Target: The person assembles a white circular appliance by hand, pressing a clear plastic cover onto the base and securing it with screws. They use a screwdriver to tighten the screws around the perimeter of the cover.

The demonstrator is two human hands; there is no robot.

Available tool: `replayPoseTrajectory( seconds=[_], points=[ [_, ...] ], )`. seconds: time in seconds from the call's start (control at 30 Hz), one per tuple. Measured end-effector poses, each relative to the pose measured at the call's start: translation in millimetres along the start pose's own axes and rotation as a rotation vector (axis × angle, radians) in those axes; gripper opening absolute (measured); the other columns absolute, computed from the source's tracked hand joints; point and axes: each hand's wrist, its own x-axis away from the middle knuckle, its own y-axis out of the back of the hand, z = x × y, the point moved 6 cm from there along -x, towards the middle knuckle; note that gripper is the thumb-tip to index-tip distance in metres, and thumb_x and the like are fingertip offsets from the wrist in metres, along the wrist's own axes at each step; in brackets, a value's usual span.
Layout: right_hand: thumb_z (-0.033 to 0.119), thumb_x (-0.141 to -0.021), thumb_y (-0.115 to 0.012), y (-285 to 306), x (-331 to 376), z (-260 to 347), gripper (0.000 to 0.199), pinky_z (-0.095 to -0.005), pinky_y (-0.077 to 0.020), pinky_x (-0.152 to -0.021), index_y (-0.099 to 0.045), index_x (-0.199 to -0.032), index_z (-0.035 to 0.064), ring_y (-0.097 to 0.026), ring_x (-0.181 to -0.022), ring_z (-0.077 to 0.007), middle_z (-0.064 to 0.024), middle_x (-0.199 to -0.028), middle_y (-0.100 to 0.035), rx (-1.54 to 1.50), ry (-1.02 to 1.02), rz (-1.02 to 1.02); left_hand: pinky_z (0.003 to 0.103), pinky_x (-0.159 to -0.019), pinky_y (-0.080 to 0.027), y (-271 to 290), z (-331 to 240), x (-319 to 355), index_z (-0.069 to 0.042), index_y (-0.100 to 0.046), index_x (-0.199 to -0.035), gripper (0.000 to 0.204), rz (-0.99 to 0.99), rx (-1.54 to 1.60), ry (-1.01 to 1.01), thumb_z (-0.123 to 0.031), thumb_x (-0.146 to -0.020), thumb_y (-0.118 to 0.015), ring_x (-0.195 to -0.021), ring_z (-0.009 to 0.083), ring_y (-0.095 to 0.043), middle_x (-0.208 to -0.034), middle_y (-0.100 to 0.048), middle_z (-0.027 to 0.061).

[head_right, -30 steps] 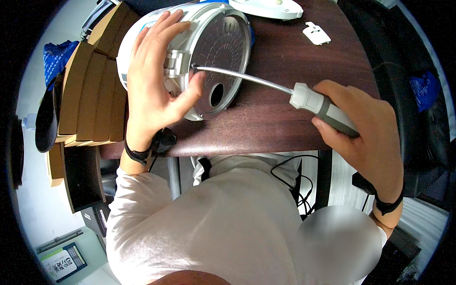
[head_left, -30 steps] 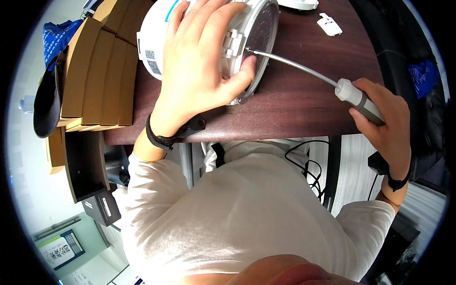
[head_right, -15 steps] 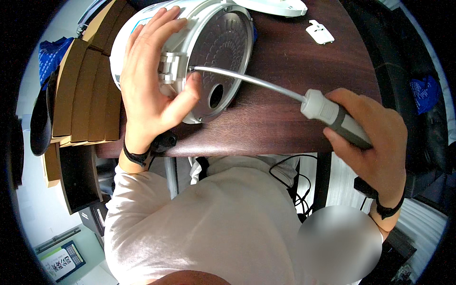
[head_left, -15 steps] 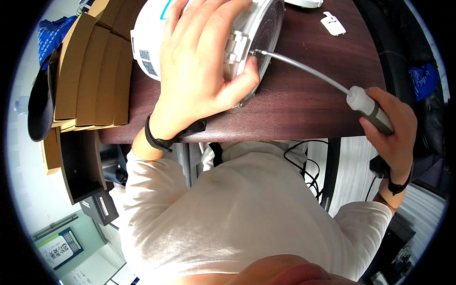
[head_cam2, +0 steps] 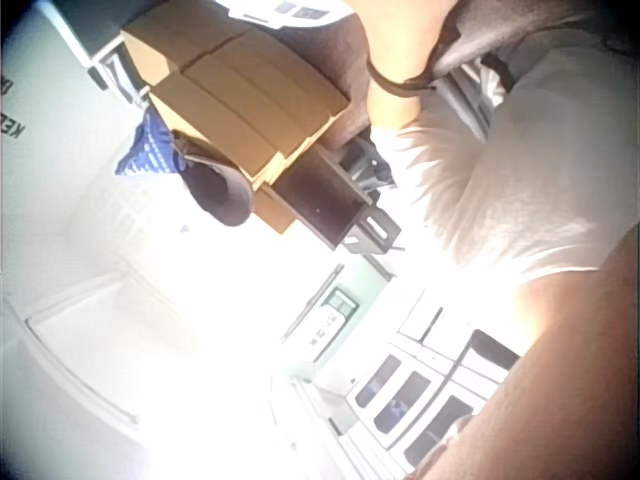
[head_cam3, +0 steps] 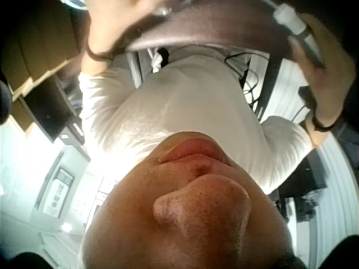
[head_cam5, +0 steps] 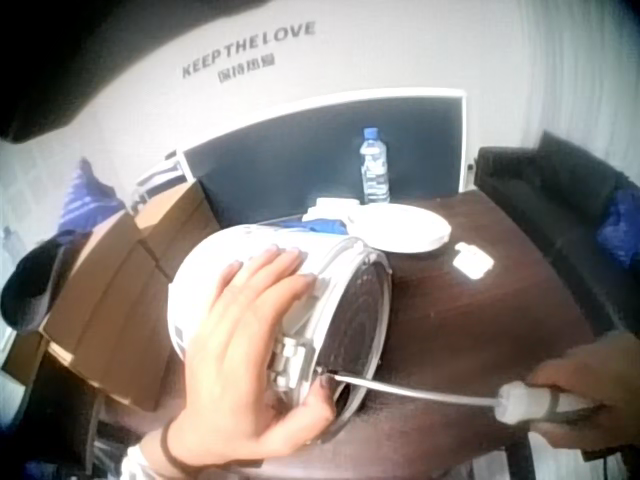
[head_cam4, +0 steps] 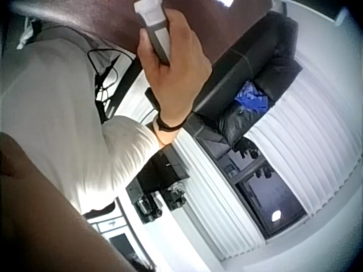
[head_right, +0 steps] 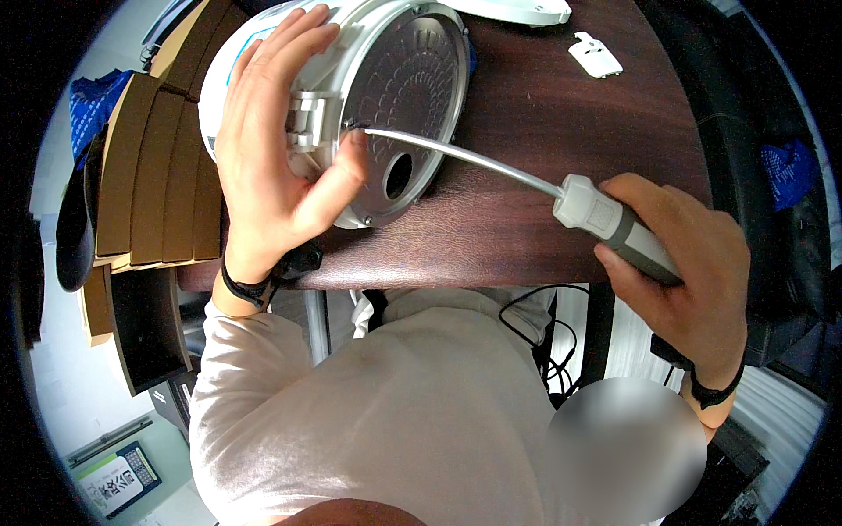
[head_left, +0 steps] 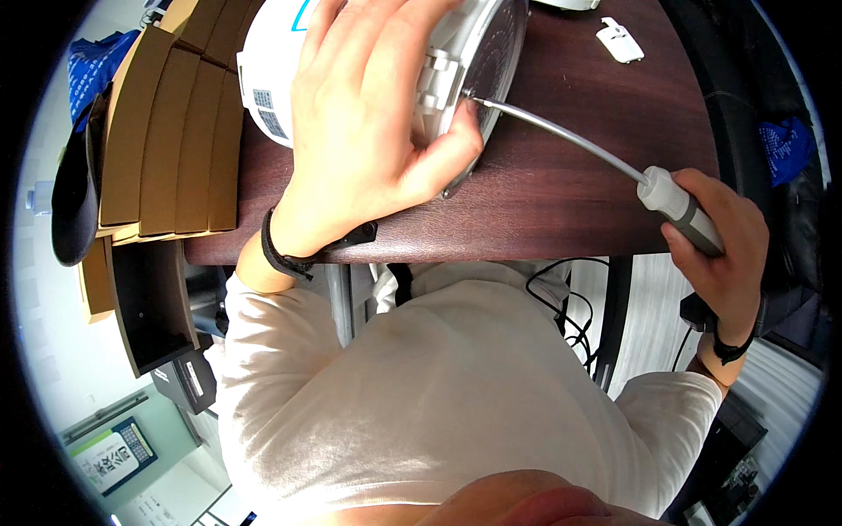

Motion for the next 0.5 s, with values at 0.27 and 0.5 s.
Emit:
replayPoseTrajectory(
  seconds=[0.27, 0.5],
  points=[
    [0.017, -0.081, -0.081, 0.3, 1.9, -0.9, 0.045, -0.0329, -0.051, -0.059, -0.066, -0.122, 0.0059, -0.072, -0.072, -0.0242, -0.0136, -0.096, -0.072, -0.005, -0.006, -0.015, 0.058, -0.11, -0.041, -3.5, 2.5, -1.4, 0.005, -0.059, -0.128, 0.067, -0.011, -0.009, -0.023, -0.027, -0.07, -0.071, -0.128, 0.0477, -0.058, -0.132, -0.062, 0.0293],
    [0.016, -0.08, -0.082, 5.8, -0.5, 2.4, 0.047, -0.0343, -0.0483, -0.059, -0.065, -0.123, 0.0058, -0.07, -0.072, -0.0233, -0.012, -0.095, -0.072, 0.099, 0.009, 0.017, 0.057, -0.111, -0.041, -5.0, 2.8, -0.3, 0.005, -0.06, -0.128, 0.067, -0.027, -0.015, -0.02, -0.027, -0.07, -0.071, -0.128, 0.0473, -0.058, -0.132, -0.062, 0.0293]
  ],
)
